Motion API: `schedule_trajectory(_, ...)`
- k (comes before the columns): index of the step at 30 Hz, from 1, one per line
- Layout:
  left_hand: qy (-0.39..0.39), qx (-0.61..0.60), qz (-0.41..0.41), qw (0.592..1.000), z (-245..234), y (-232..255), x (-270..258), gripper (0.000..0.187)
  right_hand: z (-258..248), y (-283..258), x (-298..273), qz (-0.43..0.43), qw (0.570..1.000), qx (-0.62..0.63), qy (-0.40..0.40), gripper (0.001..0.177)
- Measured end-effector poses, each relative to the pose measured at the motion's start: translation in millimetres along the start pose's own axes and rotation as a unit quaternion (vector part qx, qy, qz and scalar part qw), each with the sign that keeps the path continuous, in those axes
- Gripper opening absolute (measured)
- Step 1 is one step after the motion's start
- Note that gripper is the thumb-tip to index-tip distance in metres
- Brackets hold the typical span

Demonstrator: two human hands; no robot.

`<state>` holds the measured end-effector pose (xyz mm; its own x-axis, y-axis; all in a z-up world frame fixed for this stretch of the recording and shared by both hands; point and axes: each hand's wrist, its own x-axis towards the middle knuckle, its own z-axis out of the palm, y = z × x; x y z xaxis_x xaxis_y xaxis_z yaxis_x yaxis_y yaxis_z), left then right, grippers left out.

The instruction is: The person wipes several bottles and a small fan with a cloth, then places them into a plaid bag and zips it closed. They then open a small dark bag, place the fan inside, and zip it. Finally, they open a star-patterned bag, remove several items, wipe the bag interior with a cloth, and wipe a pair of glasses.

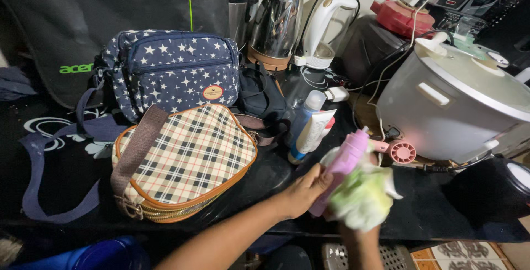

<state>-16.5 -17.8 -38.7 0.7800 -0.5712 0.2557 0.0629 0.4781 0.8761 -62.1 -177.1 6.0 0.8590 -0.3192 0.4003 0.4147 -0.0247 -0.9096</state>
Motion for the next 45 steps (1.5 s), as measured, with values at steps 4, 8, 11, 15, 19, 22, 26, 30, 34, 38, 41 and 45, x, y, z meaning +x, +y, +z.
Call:
schedule_trajectory(4, 0.051, 0.221, 0.089, 0.970, 0.1, 4.1, -3.4, 0.066, -20.0, -5.3, 13.0, -0.136, 0.920, -0.367, 0.031, 0.037)
schedule_trajectory(8, 0.084, 0.235, 0.057, 0.967, 3.2, 19.7, -11.7, 0.064, -40.7, -40.8, 34.9, -0.179, 0.891, -0.412, 0.073, 0.064)
schedule_trajectory(11, 0.077, 0.247, 0.068, 0.963, 10.0, 28.7, -11.3, 0.065, -41.8, -49.7, 29.2, -0.230, 0.805, -0.545, 0.039, 0.075)
schedule_trajectory(15, 0.062, 0.298, 0.134, 0.943, 20.3, 39.1, -16.7, 0.063, -13.5, -28.6, 9.8, -0.056, 0.979, -0.161, -0.115, 0.056)
schedule_trajectory(19, 0.122, 0.418, 0.205, 0.877, 37.2, 68.6, -43.0, 0.064, 10.9, -25.0, 20.1, -0.037, 0.986, -0.053, -0.152, 0.054)
schedule_trajectory(22, 0.188, 0.649, 0.268, 0.687, 48.3, 103.2, -88.0, 0.080, 27.4, -32.4, 40.4, -0.077, 0.978, -0.182, -0.061, 0.036)
schedule_trajectory(26, 0.212, 0.839, 0.108, 0.489, 42.4, 161.6, -147.8, 0.084, 38.7, -39.6, 51.7, -0.087, 0.960, -0.263, -0.048, 0.041)
schedule_trajectory(30, 0.239, 0.893, -0.033, 0.379, 22.4, 202.5, -192.3, 0.089, 46.1, -35.1, 50.5, -0.088, 0.952, -0.289, -0.047, 0.045)
schedule_trajectory(34, 0.250, 0.853, -0.055, 0.454, 4.5, 215.5, -205.8, 0.062, 45.3, -33.8, 51.9, -0.060, 0.963, -0.257, -0.061, 0.047)
schedule_trajectory(38, 0.294, 0.751, 0.092, 0.584, -7.2, 234.5, -200.9, 0.043, 43.4, -44.7, 42.8, -0.167, 0.952, -0.251, -0.057, 0.067)
schedule_trajectory(41, 0.330, 0.703, 0.106, 0.621, -6.3, 257.1, -194.7, 0.042, 41.2, -62.9, 21.9, -0.301, 0.906, -0.297, 0.005, 0.055)
schedule_trajectory(45, 0.321, 0.730, 0.034, 0.602, 11.0, 275.4, -187.6, 0.041, 51.8, -91.1, -10.7, -0.314, 0.907, -0.278, -0.026, 0.031)
